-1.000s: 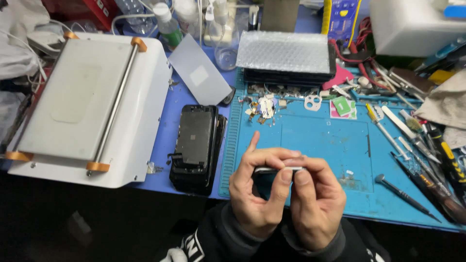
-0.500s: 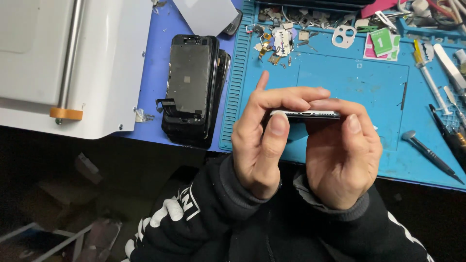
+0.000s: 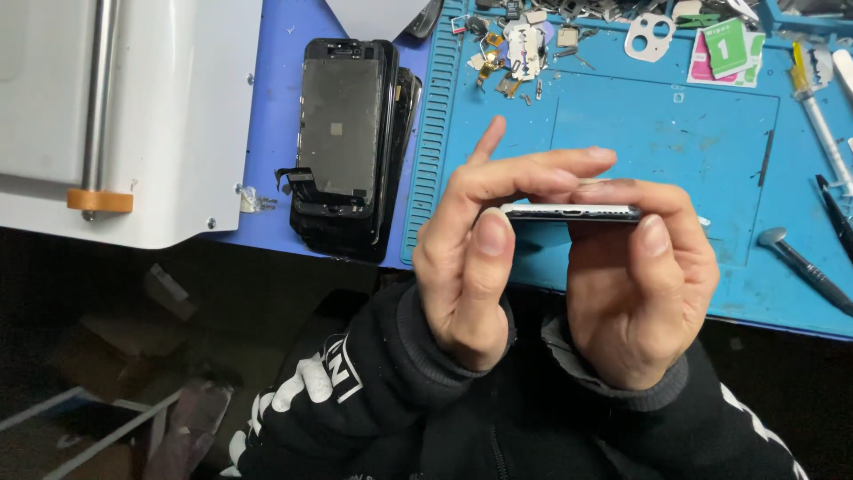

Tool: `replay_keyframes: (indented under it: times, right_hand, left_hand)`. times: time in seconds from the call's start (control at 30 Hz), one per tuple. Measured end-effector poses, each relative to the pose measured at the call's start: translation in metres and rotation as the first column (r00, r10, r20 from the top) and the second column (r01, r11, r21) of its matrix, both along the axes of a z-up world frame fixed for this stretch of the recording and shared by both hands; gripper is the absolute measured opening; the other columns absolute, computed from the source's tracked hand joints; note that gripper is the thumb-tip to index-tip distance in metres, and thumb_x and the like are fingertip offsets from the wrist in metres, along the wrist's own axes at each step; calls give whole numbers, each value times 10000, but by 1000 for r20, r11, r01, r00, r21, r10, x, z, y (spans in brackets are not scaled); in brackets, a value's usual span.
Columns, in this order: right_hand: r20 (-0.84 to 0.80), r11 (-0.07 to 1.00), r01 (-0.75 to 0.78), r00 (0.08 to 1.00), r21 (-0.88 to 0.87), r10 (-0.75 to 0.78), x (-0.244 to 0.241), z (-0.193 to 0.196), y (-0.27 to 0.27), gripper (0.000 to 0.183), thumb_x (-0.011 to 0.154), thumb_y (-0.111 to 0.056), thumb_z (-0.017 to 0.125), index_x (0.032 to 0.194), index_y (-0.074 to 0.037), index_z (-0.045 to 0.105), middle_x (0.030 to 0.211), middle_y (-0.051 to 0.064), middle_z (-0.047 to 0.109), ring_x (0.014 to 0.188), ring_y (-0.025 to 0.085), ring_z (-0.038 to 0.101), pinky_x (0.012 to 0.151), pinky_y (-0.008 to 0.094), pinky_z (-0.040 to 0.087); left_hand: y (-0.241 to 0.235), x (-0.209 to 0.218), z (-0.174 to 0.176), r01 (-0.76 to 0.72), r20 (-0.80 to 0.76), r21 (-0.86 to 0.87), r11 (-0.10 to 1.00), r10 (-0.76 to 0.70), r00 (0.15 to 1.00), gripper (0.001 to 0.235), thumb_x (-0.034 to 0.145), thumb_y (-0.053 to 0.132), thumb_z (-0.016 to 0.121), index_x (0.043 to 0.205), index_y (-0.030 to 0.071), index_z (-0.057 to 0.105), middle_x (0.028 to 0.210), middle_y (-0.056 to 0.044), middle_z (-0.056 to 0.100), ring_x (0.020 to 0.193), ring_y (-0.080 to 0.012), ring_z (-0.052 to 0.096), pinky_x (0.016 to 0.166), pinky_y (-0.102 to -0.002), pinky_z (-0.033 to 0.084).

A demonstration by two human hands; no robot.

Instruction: The recorder is prying open and cleaning the edges of a smartphone using a metal pry tool.

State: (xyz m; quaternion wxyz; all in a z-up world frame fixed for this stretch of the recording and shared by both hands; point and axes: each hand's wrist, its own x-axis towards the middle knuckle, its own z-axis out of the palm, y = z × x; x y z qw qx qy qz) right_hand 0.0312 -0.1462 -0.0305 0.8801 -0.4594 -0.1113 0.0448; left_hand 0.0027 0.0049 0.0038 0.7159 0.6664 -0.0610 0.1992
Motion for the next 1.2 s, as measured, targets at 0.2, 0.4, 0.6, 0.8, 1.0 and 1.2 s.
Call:
replay_keyframes:
  times: [0.2,0.4,0.6,0.8,1.0,1.2]
  right_hand:
    - [138,982,50,990,-183,-25,-1,11,7,315,1088,-114,722,1287,74,566,1219,182,671,1078,223,640,1042,332,512]
    - [177,945,103,983,-309,-50,-1,23,15,240,1060,-55,739,1221,27,580,1137,137,681,999,180,660,946,270,532]
    - [182,935,126,981,-331,-68,-3,19,13,168,1092,10,741,1155,26,586,1056,104,653,966,142,627,940,245,518]
    - [185,904,124,981,-410,-50,-4,22,8,183,1089,-57,737,1123,24,576,1032,94,643,924,106,599,912,217,492]
    - [165,906,117,985,-406,-53,-4,27,12,163,1078,-58,706,1081,30,568,1031,115,664,893,112,587,891,237,497]
    - [159,919,122,985,-375,-66,-3,29,14,207,1056,-94,747,1077,19,574,1026,110,677,937,137,659,907,234,491]
  left_hand:
    - [-9,-3,-24,37,31,-137,990,-33,999,212,1274,305,398,1326,104,441,1349,-168,644,1226,-186,649,1350,-444,203]
    - [-15,-3,-29,40,83,-204,978,-23,996,153,1268,268,454,1292,134,385,1373,-170,621,1247,-177,640,1328,-444,232]
    - [-19,-1,-33,0,101,-162,987,17,995,148,1264,262,443,1272,142,357,1381,-164,617,1238,-175,638,1293,-433,294]
    - [-28,-2,-24,-67,88,-153,986,82,993,142,1270,257,414,1242,148,327,1319,-151,655,1194,-179,664,1313,-436,223]
    - [-30,1,-28,-95,138,-126,987,113,984,155,1258,247,423,1226,147,310,1326,-163,694,1229,-183,645,1340,-438,174]
    - [-30,0,-29,-81,119,-134,988,97,988,175,1241,253,446,1221,135,317,1293,-174,714,1209,-194,660,1354,-472,140]
